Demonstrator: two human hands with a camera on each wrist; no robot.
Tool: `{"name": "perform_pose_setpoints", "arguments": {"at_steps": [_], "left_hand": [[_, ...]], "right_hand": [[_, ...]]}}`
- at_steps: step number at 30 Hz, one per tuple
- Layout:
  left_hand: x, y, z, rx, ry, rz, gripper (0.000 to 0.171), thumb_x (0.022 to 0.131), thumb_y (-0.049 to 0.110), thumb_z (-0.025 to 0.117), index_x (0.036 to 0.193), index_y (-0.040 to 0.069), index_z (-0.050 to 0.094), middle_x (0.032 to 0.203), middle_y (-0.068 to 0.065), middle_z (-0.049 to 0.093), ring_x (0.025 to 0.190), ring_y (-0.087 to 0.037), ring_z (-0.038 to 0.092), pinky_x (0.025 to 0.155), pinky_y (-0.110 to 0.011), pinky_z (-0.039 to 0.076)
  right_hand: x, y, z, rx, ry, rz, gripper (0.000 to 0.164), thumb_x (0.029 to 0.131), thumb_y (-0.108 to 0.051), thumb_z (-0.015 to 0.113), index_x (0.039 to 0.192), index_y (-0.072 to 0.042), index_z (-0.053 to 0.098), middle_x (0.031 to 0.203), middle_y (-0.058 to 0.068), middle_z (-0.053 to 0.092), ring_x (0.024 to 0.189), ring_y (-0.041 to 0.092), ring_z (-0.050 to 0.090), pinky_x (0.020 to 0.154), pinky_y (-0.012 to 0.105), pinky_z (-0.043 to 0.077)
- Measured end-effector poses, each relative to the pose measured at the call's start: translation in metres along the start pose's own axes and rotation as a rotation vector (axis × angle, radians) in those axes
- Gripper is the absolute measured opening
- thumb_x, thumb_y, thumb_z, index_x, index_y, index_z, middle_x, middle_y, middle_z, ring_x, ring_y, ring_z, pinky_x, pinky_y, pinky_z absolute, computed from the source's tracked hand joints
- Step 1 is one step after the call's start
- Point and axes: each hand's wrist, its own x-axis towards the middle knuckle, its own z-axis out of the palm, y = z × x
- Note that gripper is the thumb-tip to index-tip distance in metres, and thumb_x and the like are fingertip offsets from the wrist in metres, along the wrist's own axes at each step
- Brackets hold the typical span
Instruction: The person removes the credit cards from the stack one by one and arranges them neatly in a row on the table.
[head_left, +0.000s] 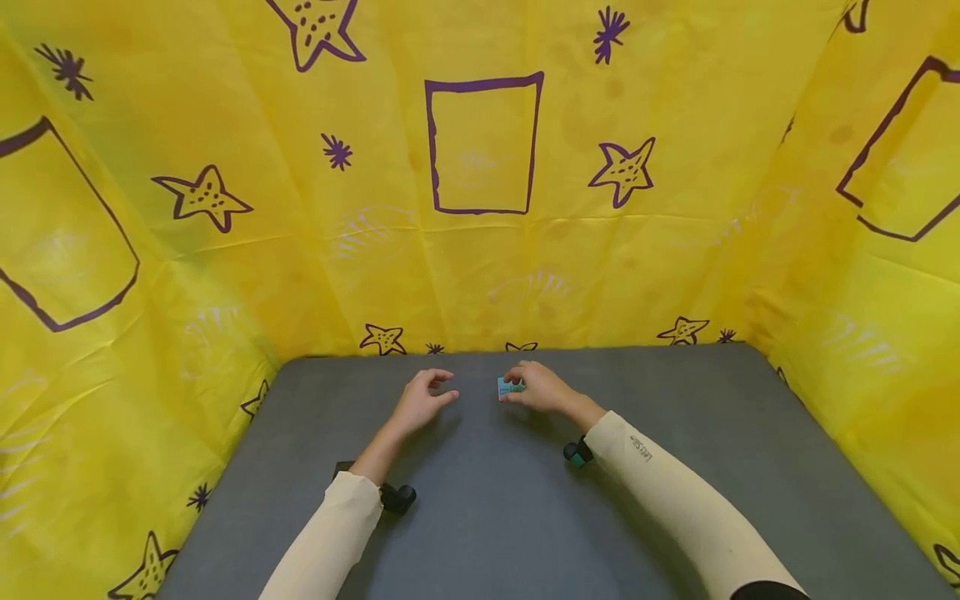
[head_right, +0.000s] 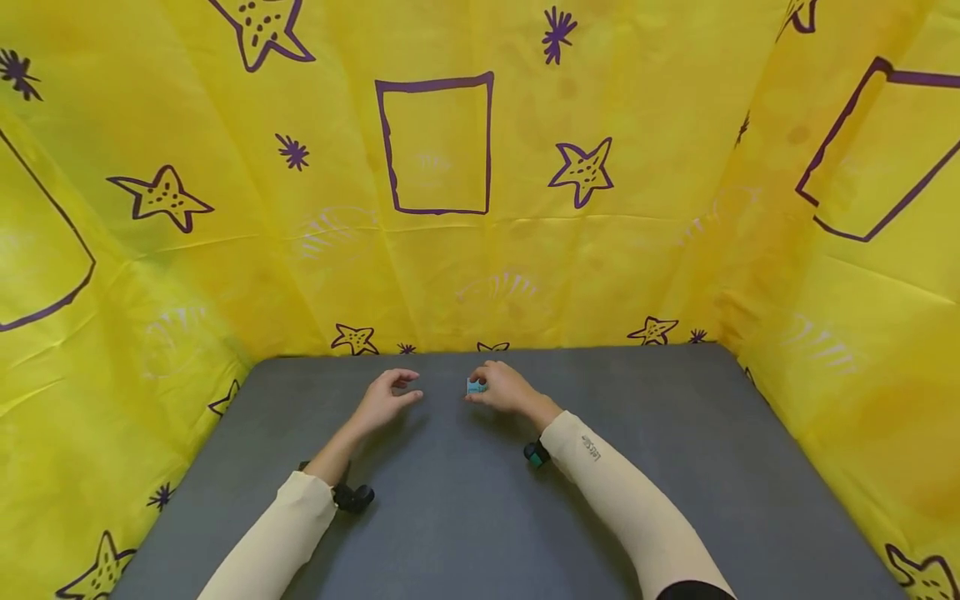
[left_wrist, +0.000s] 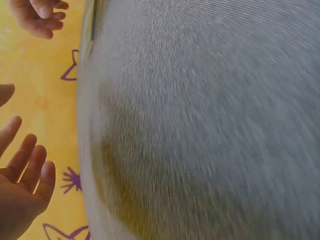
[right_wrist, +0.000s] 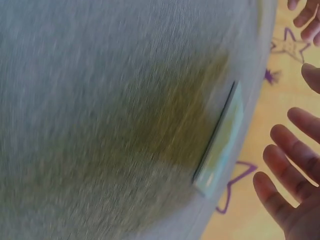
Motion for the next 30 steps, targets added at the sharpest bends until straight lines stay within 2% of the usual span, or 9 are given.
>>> {"name": "perform_pose_setpoints", "arguments": {"at_steps": [13,23,30], "left_hand": [[0.03,-0.002,0.032,-0.018,-0.074,-0.002,0.044,0.09,0.023,0.07,0.127,0.003,0.06,0.126,-0.02,0.055,0.115,-0.035,0.055,0.098,-0.05,0.045],[0.043,0.003,0.047,-0.019,-0.114,-0.03,0.043,0.089,0.022,0.071,0.126,0.003,0.06,0.125,-0.019,0.054,0.116,-0.034,0.054,0.098,-0.05,0.045],[0.052,0.01,0.058,0.019,-0.145,0.003,0.043,0.088,0.021,0.071,0.125,0.003,0.061,0.123,-0.017,0.056,0.114,-0.033,0.055,0.098,-0.048,0.045]], "right_hand": [[-0.002,0.029,-0.005,0.006,0.024,0.083,0.038,0.089,-0.026,0.07,0.118,-0.002,0.066,0.113,0.016,0.063,0.102,0.03,0.059,0.089,0.045,0.049],[-0.001,0.041,-0.008,0.008,0.026,0.129,0.045,0.087,-0.026,0.073,0.122,0.001,0.064,0.113,0.016,0.061,0.104,0.031,0.06,0.09,0.046,0.05],[0.0,0.046,-0.005,-0.002,0.022,0.17,0.049,0.085,-0.028,0.075,0.123,0.001,0.063,0.111,0.017,0.059,0.098,0.028,0.058,0.087,0.044,0.049]]}}
